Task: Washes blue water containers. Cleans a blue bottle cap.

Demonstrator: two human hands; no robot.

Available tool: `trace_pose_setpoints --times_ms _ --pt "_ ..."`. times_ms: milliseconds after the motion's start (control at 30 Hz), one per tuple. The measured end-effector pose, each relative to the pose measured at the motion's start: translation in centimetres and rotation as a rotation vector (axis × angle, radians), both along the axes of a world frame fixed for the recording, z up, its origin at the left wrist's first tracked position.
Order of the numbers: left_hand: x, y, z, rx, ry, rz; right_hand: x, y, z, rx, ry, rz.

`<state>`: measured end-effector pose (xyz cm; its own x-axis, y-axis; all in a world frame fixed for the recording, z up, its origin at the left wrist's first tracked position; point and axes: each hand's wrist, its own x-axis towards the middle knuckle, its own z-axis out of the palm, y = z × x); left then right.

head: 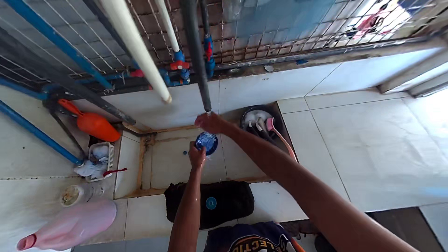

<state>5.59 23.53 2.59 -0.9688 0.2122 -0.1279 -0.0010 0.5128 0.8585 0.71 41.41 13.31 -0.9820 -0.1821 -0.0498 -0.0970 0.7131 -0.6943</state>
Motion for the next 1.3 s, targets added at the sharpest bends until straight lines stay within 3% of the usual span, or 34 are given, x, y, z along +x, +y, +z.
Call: trace_pose_setpoints --times_ms 67,200,333,467,567,633,767,867,933,1033,1100,1200,1300 --pt "-0.3 1.0 1.1 -0.168 -0.064 -0.209 -3.2 1.2 2.7 0.06 0.114 -0.183" --pt "-1.1 4.8 4.5 -0.471 -0.021 -0.558 -8.1 3.2 12.1 -0.032 0.219 -0.829" --pt "-2.8 7.7 6.8 -0.621 0.135 -0.69 -12.3 5.8 14.5 0.018 0.212 -0.995" --pt "-4.3 5.8 6.7 -0.427 0.206 -0.563 -13.2 6.7 13.9 0.233 0.229 -0.883" --pt "-4.7 1.9 2.8 -0.046 0.257 -0.429 -13.1 6.7 12.6 0.318 0.246 -0.853" --pt "-3.7 -2.1 0.5 0.167 0.065 -0.323 -13.7 6.8 10.9 0.147 0.299 -0.939" --pt "-0.6 -9.2 -3.9 0.486 -0.448 0.159 -14.6 7.1 10.4 -0.676 0.218 -0.983" --pt "1.3 -13.0 -5.3 0.502 -0.554 0.383 -15.6 7.4 10.2 -1.163 0.178 -0.979" --pt "1.9 -14.6 -4.4 0.451 -0.528 0.374 -13.9 7.8 10.1 -1.26 0.113 -0.813" --pt "1.9 -15.8 -2.1 0.382 -0.279 0.123 -9.1 7.9 7.1 -1.034 0.022 -0.71" --pt "2.0 -15.8 -1.4 0.302 -0.058 -0.095 -2.7 5.5 2.2 -0.926 -0.091 -0.655" --pt "3.4 -13.5 -2.3 0.153 0.154 -0.361 11.2 -1.9 -5.6 -0.675 -0.447 -0.387" --pt "6.4 -9.7 -4.1 0.12 0.229 -0.586 20.6 -6.9 -11.3 -0.721 -0.768 -0.19"
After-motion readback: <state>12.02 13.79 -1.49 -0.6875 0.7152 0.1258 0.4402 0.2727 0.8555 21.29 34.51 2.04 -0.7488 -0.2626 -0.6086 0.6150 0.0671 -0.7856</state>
